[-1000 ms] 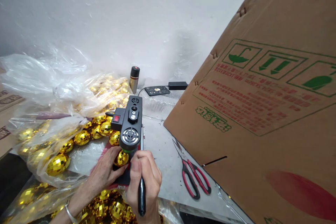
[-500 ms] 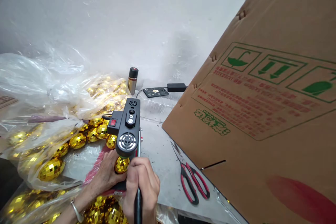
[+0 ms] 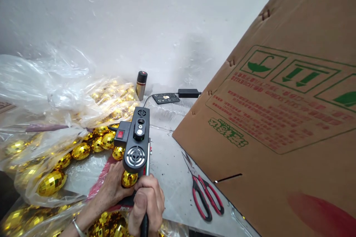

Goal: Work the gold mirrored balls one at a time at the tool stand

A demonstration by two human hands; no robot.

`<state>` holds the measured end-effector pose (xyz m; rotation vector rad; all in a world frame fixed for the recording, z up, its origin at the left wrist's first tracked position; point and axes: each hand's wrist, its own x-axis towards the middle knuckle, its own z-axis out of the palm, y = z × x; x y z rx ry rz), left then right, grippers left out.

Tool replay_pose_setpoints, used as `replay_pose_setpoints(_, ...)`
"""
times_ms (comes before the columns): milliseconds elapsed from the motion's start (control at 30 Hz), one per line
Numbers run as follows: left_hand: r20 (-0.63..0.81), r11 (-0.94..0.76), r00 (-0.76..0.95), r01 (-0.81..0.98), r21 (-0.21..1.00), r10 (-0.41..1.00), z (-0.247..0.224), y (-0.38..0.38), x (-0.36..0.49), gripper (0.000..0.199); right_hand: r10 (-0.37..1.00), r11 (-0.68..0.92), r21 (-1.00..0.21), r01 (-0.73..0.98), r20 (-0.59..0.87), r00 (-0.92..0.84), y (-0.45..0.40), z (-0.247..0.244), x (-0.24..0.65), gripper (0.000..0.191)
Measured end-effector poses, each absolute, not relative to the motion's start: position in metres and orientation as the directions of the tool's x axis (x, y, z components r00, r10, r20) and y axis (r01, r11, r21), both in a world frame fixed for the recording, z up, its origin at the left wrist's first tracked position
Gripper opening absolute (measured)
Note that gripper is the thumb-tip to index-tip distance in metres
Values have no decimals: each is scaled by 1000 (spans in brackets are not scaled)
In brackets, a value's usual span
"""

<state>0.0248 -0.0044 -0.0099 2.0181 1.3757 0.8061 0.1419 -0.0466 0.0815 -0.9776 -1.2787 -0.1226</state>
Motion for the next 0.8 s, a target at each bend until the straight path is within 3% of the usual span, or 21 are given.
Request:
replay_pose_setpoints(367, 156, -300, 285, 587, 751, 946, -9, -6, 25, 44, 399, 601, -596, 533, 801, 445, -47, 75, 131, 37)
replay_pose_setpoints(800, 153, -296, 278, 600, 743, 948, -9, -7, 27, 42, 434, 621, -592, 513, 805, 404, -46, 64, 136, 32)
